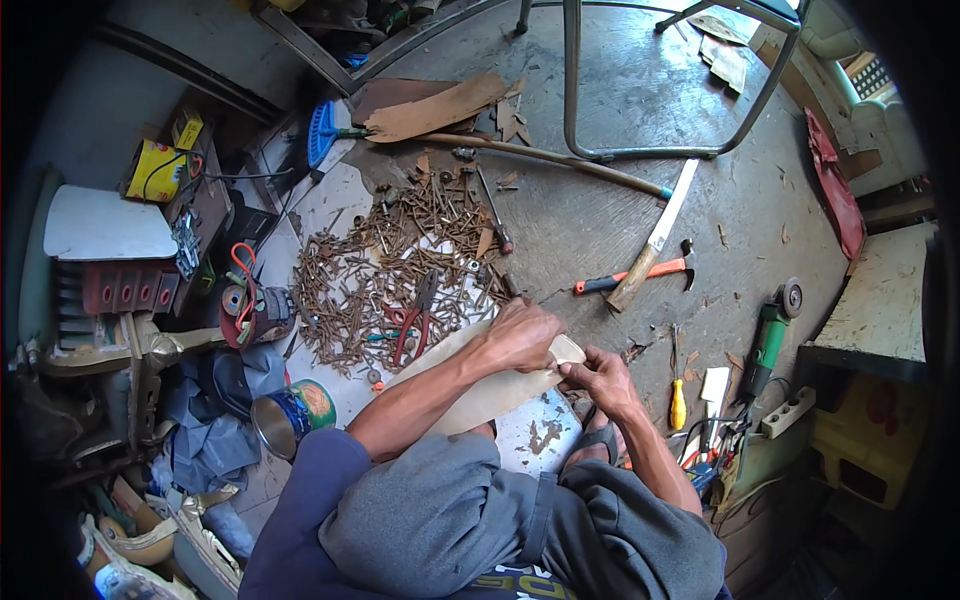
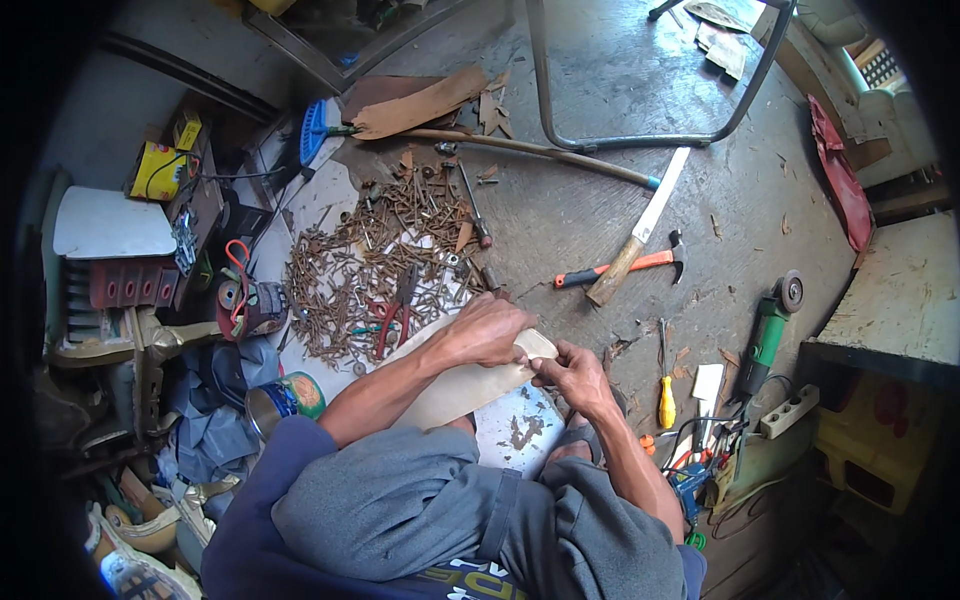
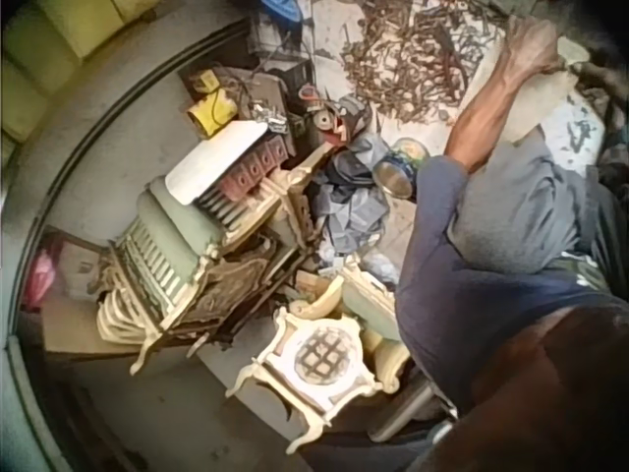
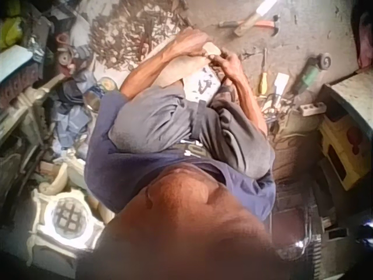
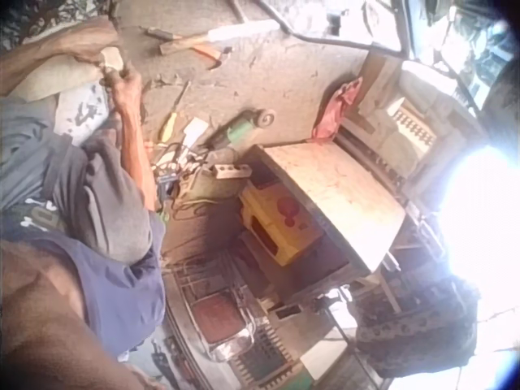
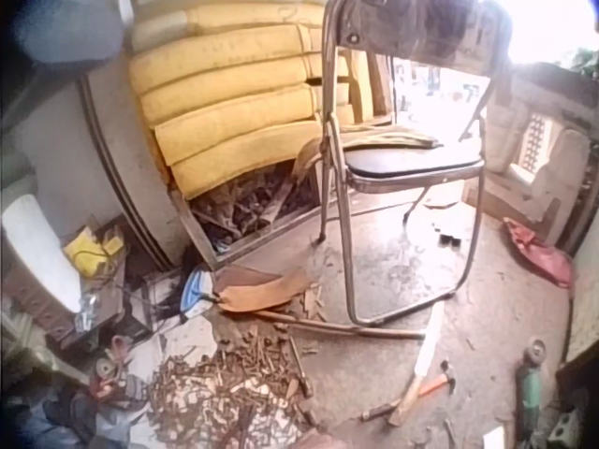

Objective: The person prepares a furniture component by hammering nails into a wooden board, using an angle grinder to smooth the edges, and then using a screwdriver to remove or tighten screws.

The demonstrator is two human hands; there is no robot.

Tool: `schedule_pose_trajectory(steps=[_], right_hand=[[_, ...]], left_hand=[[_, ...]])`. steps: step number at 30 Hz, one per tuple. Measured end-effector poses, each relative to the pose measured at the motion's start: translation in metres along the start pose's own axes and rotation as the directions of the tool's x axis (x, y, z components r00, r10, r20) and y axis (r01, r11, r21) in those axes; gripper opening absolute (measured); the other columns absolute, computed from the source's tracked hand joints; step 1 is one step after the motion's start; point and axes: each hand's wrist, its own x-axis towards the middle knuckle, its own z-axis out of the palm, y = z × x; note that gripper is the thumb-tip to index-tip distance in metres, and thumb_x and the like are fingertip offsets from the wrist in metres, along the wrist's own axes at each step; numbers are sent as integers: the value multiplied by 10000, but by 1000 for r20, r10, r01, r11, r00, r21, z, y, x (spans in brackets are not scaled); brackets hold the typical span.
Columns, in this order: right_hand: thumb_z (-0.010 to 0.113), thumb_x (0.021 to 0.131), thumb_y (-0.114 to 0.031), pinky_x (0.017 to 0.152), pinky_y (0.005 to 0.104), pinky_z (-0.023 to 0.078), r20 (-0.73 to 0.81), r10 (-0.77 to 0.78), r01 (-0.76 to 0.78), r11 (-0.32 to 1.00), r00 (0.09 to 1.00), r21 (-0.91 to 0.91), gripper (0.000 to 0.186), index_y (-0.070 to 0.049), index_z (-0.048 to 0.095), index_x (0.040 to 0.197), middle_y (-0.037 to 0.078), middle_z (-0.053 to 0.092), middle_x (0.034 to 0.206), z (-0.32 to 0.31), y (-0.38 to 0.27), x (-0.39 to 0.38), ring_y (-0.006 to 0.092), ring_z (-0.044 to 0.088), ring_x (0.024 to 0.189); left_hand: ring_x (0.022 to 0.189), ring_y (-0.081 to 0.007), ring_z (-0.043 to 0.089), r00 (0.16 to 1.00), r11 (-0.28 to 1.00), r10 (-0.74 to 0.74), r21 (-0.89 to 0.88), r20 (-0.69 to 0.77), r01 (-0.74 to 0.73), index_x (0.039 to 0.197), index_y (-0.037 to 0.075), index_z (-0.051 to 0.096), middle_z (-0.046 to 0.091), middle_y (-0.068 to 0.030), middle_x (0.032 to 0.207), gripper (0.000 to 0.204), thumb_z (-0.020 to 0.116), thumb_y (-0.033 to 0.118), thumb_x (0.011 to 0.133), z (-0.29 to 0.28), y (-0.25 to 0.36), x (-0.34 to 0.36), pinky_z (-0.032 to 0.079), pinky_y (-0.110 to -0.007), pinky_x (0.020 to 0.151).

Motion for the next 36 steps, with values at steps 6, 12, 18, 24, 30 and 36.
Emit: schedule_pose_trajectory(steps=[6,12,18,24,30,36], right_hand=[[696,970,-162,716,289,536,-42,-85,80,991,996,-103,257,41,664,1124,85,728,922,-6,21,6,141,694,773],[700,969,-176,703,286,524,-31,-25,24,999,999,-42,273,37,659,1134,83,726,922,3,4,1,139,695,778],[700,969,-177,721,283,527,-2,-11,11,999,1000,47,289,36,649,1158,96,729,968,0,12,3,144,707,796],[685,981,-177,738,274,538,-37,-32,32,999,999,0,275,35,649,1153,102,728,987,-4,26,6,147,707,805],[681,979,-150,781,288,592,-35,46,-35,963,998,267,289,50,643,1184,105,734,1014,2,21,8,161,713,827],[682,980,-149,792,269,590,-7,28,-25,967,1000,252,297,50,663,1200,101,737,1030,0,27,10,147,703,841]], left_hand=[[805,-421,718,995,995,-101,21,-1,101,896,23,752,693,-267,740,371,816,323,688,0,12,9,534,-513,774],[800,-414,714,999,999,-40,1,36,40,946,35,759,717,-239,785,413,836,355,695,4,-1,3,471,-485,819],[817,-403,715,998,999,-39,-24,57,40,977,43,764,726,-219,806,442,851,364,686,11,-3,7,449,-476,827],[786,-398,718,996,996,-86,5,28,86,968,45,784,719,-226,771,481,871,377,632,18,3,16,473,-474,831],[781,-390,726,994,992,-108,-60,26,110,986,44,788,718,-229,761,516,870,389,612,10,-2,12,507,-452,827],[747,-383,716,988,989,-142,-54,-53,139,938,55,795,713,-224,746,481,867,402,614,20,-4,11,487,-443,817]])
